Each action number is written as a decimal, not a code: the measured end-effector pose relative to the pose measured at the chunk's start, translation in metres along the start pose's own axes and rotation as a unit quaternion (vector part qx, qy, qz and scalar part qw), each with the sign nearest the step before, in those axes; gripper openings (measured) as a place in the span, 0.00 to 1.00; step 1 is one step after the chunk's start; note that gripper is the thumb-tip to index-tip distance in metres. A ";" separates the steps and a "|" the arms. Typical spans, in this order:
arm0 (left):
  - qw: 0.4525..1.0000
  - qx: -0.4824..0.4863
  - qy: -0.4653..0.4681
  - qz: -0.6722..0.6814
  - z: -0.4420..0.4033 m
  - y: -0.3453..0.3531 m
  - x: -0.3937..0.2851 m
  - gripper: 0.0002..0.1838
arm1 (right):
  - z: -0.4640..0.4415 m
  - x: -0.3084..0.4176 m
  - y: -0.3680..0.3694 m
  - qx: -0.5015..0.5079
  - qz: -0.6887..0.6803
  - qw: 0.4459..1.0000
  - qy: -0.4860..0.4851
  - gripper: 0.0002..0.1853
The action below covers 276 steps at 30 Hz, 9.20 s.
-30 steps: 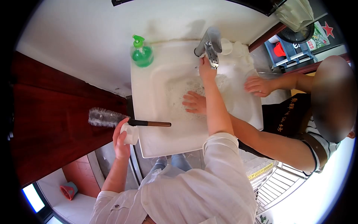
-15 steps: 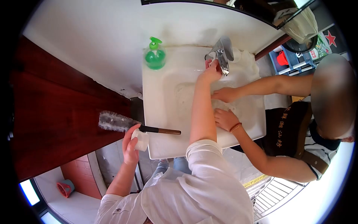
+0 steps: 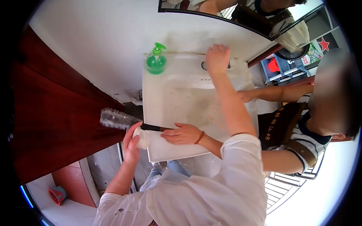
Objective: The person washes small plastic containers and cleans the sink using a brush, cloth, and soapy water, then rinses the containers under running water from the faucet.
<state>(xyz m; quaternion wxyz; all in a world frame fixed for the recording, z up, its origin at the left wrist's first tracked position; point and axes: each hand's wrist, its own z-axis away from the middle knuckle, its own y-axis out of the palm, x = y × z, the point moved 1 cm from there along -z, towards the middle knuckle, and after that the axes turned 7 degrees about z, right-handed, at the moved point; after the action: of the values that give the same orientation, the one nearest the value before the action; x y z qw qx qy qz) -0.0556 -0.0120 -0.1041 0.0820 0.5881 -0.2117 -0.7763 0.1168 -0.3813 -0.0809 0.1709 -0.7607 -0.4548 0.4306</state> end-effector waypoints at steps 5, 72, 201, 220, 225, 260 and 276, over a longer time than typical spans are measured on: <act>1.000 -0.005 0.019 0.004 -0.003 -0.001 0.006 0.25 | 0.038 0.012 -0.001 0.169 0.056 0.970 -0.168 0.09; 0.957 0.075 -0.247 0.135 -0.042 0.026 0.077 0.26 | 0.264 0.082 -0.080 0.510 -0.234 0.815 0.142 0.14; 0.917 0.024 0.258 -0.305 -0.086 0.151 0.041 0.09 | 0.133 0.035 -0.134 0.011 -0.487 0.838 0.246 0.07; 0.968 -0.051 0.140 -0.201 -0.083 0.171 0.057 0.13 | 0.129 0.023 -0.126 0.096 -0.554 0.730 0.389 0.10; 0.968 0.086 0.063 -0.228 -0.099 0.160 0.030 0.13 | 0.117 -0.005 -0.093 0.231 -0.698 0.524 0.430 0.13; 0.962 -0.064 0.208 -0.166 -0.075 0.144 0.087 0.10 | 0.179 0.050 -0.132 0.241 -0.598 0.648 0.406 0.08; 0.962 -0.043 0.177 -0.202 -0.097 0.150 0.061 0.12 | 0.147 0.059 -0.132 0.083 -0.579 0.715 0.384 0.09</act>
<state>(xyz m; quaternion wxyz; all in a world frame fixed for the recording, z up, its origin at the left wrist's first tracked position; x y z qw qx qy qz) 0.0004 -0.1919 -0.1155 -0.0150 0.7424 -0.0376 -0.6687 -0.0616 -0.2813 -0.1085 0.6091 -0.4315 -0.6638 -0.0456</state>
